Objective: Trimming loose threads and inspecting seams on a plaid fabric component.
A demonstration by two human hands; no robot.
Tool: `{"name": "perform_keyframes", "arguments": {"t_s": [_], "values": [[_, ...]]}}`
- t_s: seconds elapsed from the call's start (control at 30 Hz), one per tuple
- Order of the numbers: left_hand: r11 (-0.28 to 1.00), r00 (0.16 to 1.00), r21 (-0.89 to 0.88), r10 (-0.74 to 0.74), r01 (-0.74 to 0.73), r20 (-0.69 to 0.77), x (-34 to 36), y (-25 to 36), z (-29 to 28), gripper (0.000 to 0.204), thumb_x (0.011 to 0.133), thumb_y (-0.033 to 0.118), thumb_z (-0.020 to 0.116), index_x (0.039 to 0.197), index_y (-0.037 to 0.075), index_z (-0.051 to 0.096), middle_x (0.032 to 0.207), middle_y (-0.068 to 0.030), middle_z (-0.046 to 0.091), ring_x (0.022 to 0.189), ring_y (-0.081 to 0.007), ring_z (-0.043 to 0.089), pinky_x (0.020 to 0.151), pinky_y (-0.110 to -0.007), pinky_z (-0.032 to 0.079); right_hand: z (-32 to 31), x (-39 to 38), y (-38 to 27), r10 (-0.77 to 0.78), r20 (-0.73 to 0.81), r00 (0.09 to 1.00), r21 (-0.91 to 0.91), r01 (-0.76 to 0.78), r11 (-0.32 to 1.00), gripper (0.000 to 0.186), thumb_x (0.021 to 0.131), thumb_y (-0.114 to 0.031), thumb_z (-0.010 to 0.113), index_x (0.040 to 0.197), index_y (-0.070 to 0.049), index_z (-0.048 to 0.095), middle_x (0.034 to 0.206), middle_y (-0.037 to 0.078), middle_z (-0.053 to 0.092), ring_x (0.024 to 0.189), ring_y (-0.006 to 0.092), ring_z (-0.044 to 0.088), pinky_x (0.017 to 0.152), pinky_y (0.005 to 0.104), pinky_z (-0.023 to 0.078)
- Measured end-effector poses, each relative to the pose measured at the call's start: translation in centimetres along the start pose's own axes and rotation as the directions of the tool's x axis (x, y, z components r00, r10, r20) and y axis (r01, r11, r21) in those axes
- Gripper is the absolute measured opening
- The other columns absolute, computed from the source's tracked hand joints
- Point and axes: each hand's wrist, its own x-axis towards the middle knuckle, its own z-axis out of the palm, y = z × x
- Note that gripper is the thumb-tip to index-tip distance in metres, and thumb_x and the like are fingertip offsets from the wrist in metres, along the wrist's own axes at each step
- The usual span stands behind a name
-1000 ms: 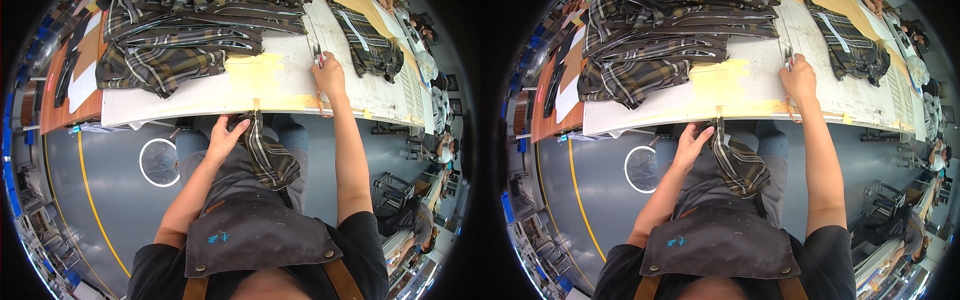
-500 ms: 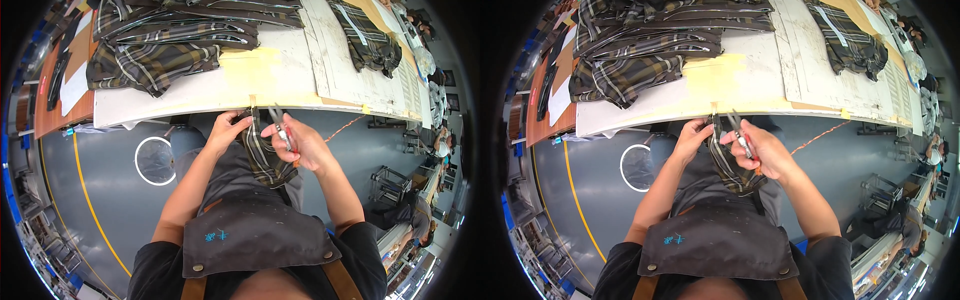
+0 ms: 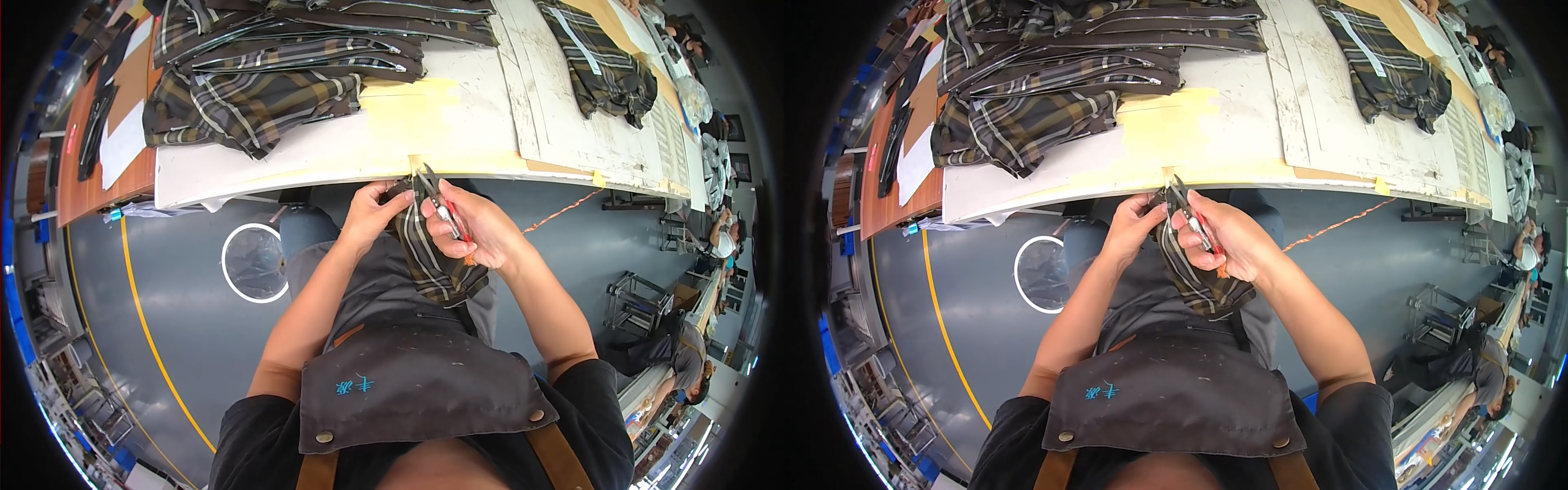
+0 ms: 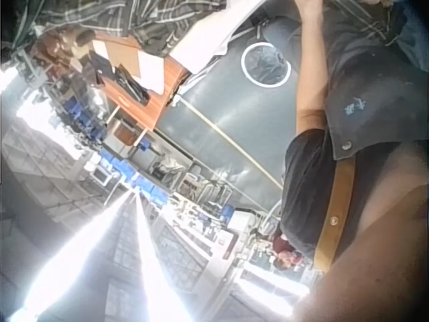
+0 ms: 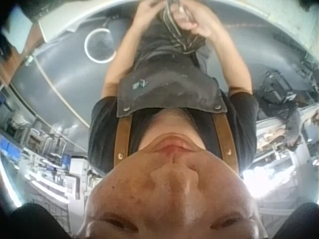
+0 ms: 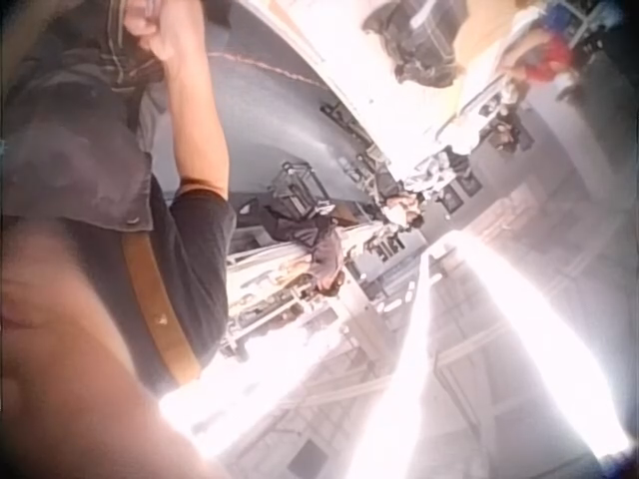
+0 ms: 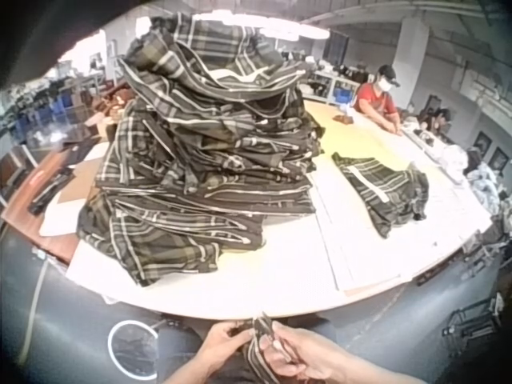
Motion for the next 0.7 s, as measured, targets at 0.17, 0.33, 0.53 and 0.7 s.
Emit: {"name": "perform_keyframes", "arguments": {"t_s": [0.17,0.33,0.53,0.7], "values": [[0.999,0.999,0.027,-0.029,0.029,-0.013,-0.1,0.0,0.0,0.031,0.08,0.014,0.067,0.106,-0.001,0.059,0.099,-0.0037,0.062,0.088,-0.0083,0.054,0.081,-0.024,0.043,0.3,0.4,-1.1,-0.148,-0.029,0.989,0.001,0.148,0.989,0.035,0.093,-0.038,0.045,0.087,-0.003,0.048,0.059,0.0,0.04,0.039,0.0072,0.033,0.033,0.0198,0.023],[0.999,0.999,0.03,-0.036,0.037,-0.035,0.0,0.1,0.3,0.027,0.08,0.014,0.067,0.102,-0.001,0.061,0.092,-0.0025,0.064,0.08,-0.0066,0.055,0.075,-0.022,0.044,-0.4,0.6,-5.5,-0.902,-0.006,0.432,-0.969,0.221,0.112,0.033,0.085,-0.022,0.057,0.099,0.007,0.05,0.072,0.012,0.055,0.055,0.0195,0.052,0.049,0.0254,0.04],[0.998,0.999,-0.056,-0.002,0.0,-0.034,-0.1,-0.1,-0.2,0.026,0.08,0.013,0.067,0.101,-0.001,0.062,0.09,-0.0029,0.064,0.08,-0.0075,0.057,0.074,-0.022,0.045,1.1,-0.4,-3.8,-0.866,0.003,0.501,-0.986,0.148,0.082,0.021,0.082,-0.018,0.061,0.087,0.003,0.061,0.07,0.012,0.061,0.064,0.0225,0.061,0.059,0.0301,0.047],[0.943,0.985,-0.325,-0.021,0.076,0.17,0.2,0.3,-0.2,0.023,0.08,0.01,0.065,0.1,-0.001,0.061,0.091,-0.0039,0.064,0.083,-0.0095,0.058,0.075,-0.023,0.046,1.6,0.4,0.9,-0.741,-0.003,0.671,-0.982,0.139,0.13,0.022,0.076,-0.017,0.071,0.074,0.0,0.057,0.059,0.004,0.058,0.052,0.0057,0.052,0.05,0.021,0.044]]}}
